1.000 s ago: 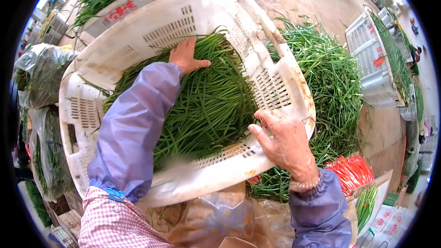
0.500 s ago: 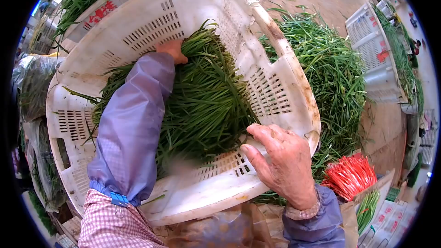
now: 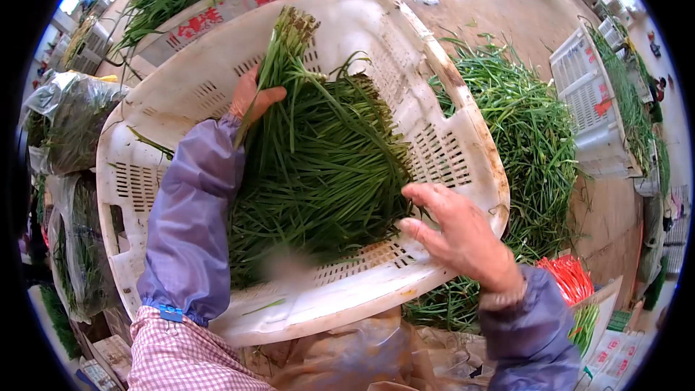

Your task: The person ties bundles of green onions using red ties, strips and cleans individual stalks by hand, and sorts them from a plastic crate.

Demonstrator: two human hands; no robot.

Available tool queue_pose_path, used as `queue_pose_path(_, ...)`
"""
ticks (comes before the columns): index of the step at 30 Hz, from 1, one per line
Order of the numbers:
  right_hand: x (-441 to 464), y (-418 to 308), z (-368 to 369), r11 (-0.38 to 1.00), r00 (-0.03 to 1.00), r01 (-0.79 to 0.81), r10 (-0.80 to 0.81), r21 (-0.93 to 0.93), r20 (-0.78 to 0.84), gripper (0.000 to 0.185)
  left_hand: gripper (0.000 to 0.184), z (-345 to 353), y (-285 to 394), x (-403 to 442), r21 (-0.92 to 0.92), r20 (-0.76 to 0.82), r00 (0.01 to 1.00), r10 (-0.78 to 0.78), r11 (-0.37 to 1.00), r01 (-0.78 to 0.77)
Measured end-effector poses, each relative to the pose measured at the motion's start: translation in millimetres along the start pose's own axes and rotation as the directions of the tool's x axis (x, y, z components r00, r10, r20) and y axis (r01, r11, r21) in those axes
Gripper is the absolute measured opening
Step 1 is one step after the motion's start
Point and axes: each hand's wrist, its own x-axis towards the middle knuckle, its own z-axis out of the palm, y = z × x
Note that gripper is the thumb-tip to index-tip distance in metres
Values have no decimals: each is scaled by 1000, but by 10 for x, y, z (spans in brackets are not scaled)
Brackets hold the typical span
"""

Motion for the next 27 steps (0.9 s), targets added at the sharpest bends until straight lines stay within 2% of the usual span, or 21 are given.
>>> queue_pose_path(1,108,-23,-58,994,987,-79,67,77,148,52,52,-2,76,-84,-62,0,1000,25,998,-24)
queue_pose_path(3,400,-89,-23,991,985,10,13,-133,172,73,49,-18,124,-198,-28,-33,999,39,999,-40)
queue_pose_path(5,772,-55,171,977,992,74,-51,-201,119,94,43,39,289,-362,13,-78,996,40,999,-39)
queue_pose_path(6,974,-69,302,987,995,42,-28,-158,93,106,43,87,293,-425,7,-81,996,41,999,-41)
queue_pose_path(8,1311,-210,535,997,999,-8,12,80,-42,112,46,169,251,-527,19,-92,991,93,996,-92)
queue_pose_path(9,1449,-299,622,961,993,58,-28,271,-116,104,53,245,260,-603,-85,-87,990,114,989,-121)
queue_pose_path(10,1530,-408,698,882,980,134,-49,452,-194,96,66,280,282,-695,-28,-58,989,137,990,-139)
queue_pose_path(11,1551,-499,770,880,980,136,-54,455,-189,96,74,302,283,-754,151,-37,975,217,966,-209)
queue_pose_path(12,1558,-600,830,665,975,148,27,732,-222,84,83,313,330,-824,325,2,957,290,905,-275)
queue_pose_path(13,1551,-676,870,365,968,167,118,916,-224,72,96,318,389,-925,408,53,979,197,891,-201)
queue_pose_path(14,1557,-706,895,362,968,168,118,917,-224,72,99,319,426,-1039,571,104,979,177,795,-204)
queue_pose_path(16,1578,-746,901,418,902,287,185,862,-390,56,100,384,461,-1193,694,79,978,192,694,-193)
queue_pose_path(17,1556,-776,915,397,883,311,215,864,-416,46,100,400,491,-1250,695,80,978,194,693,-194)
queue_pose_path(18,1535,-793,889,395,883,314,212,863,-418,46,102,398,594,-1302,684,123,974,192,694,-223)
queue_pose_path(20,1474,-790,776,365,858,311,289,877,-424,33,104,337,807,-1393,673,164,968,191,696,-251)
queue_pose_path(22,1338,-871,542,419,802,403,266,814,-534,27,106,173,1062,-1414,615,369,912,181,688,-385)
queue_pose_path(23,1221,-922,376,361,800,430,272,827,-534,25,100,2,1143,-1386,517,442,868,228,726,-454)
queue_pose_path(24,1084,-1024,182,302,798,458,276,836,-536,24,86,-148,1235,-1374,314,436,871,225,869,-382)
queue_pose_path(25,952,-1099,1,224,809,456,299,862,-506,23,73,-318,1433,-1352,137,412,907,86,978,-155)
queue_pose_path(26,825,-1139,-147,144,819,455,319,879,-476,22,63,-501,1608,-1311,-87,372,928,-10,995,46)
queue_pose_path(27,719,-1138,-245,103,827,471,293,876,-479,21,56,-655,1713,-1241,-187,317,936,153,978,-96)
